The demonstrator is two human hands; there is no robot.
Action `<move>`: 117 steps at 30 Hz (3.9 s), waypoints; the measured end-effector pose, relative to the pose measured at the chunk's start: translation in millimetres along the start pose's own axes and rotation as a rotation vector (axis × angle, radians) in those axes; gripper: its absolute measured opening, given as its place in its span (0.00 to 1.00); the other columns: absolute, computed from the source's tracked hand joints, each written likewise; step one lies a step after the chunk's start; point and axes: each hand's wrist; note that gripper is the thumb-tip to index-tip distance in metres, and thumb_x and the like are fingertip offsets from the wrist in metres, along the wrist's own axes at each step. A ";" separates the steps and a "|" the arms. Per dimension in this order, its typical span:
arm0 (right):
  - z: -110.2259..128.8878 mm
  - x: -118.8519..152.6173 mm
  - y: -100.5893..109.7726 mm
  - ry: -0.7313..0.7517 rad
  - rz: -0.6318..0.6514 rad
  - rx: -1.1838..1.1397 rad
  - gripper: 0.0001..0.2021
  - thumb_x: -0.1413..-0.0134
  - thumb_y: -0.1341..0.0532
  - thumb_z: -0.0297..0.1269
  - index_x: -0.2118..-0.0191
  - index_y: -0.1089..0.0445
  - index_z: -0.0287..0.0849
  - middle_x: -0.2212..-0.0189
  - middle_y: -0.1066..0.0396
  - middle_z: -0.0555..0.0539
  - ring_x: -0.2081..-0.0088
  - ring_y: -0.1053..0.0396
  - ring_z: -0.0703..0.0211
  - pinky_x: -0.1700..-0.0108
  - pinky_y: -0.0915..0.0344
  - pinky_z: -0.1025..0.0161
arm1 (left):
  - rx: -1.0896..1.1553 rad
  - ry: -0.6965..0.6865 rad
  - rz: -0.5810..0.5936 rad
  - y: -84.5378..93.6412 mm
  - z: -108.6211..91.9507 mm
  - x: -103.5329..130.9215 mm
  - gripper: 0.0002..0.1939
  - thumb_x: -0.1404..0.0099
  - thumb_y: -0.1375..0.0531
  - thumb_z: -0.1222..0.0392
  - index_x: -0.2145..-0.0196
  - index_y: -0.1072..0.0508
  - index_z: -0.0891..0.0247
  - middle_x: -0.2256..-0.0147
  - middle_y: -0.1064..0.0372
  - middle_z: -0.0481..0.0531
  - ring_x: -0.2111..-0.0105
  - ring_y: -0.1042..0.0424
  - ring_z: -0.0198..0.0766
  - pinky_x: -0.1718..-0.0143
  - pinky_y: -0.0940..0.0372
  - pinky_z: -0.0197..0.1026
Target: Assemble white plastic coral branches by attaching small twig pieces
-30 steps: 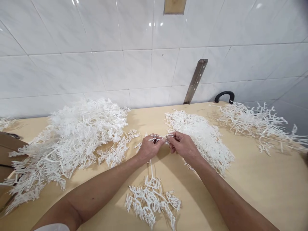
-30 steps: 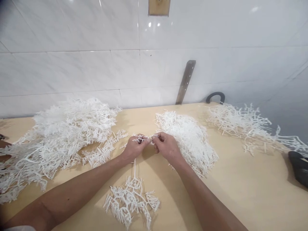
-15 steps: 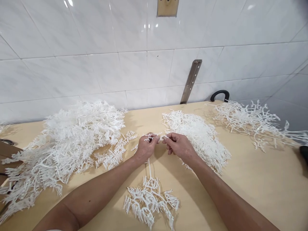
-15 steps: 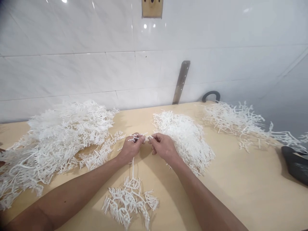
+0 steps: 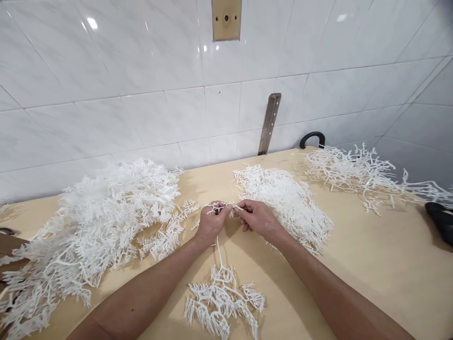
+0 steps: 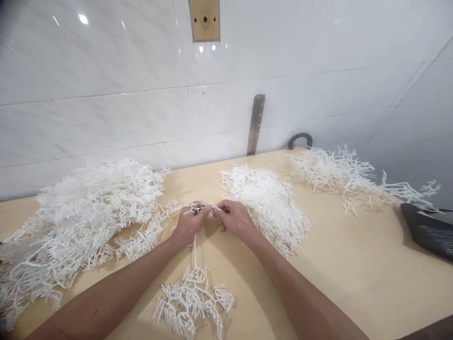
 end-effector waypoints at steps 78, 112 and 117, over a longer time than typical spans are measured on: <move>2.8 -1.0 -9.2 -0.009 -0.017 -0.038 0.11 0.45 0.40 0.44 0.67 0.29 0.41 0.79 0.32 0.53 0.82 0.32 0.63 0.77 0.32 0.66 | -0.111 -0.073 -0.077 9.9 6.2 2.4 0.12 0.38 0.37 0.52 0.72 0.26 0.63 0.75 0.30 0.48 0.74 0.34 0.35 0.69 0.39 0.37; -8.6 -2.3 -8.6 0.011 0.015 -0.112 0.10 0.42 0.41 0.43 0.66 0.31 0.41 0.78 0.30 0.53 0.80 0.30 0.63 0.76 0.31 0.65 | -0.178 -0.054 -0.010 10.5 2.1 -0.1 0.15 0.38 0.39 0.51 0.77 0.29 0.63 0.78 0.37 0.46 0.76 0.38 0.33 0.70 0.41 0.36; -10.9 -1.2 -11.8 0.077 -0.040 -0.041 0.08 0.42 0.42 0.41 0.64 0.30 0.42 0.79 0.30 0.53 0.80 0.30 0.61 0.76 0.31 0.64 | -0.189 -0.040 -0.048 10.0 -0.9 0.6 0.15 0.38 0.39 0.51 0.78 0.31 0.63 0.79 0.37 0.45 0.76 0.38 0.33 0.69 0.41 0.36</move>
Point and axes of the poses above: each hand's wrist, its own x-axis away from the middle knuckle, its own y-axis out of the back of the hand, z = x × y
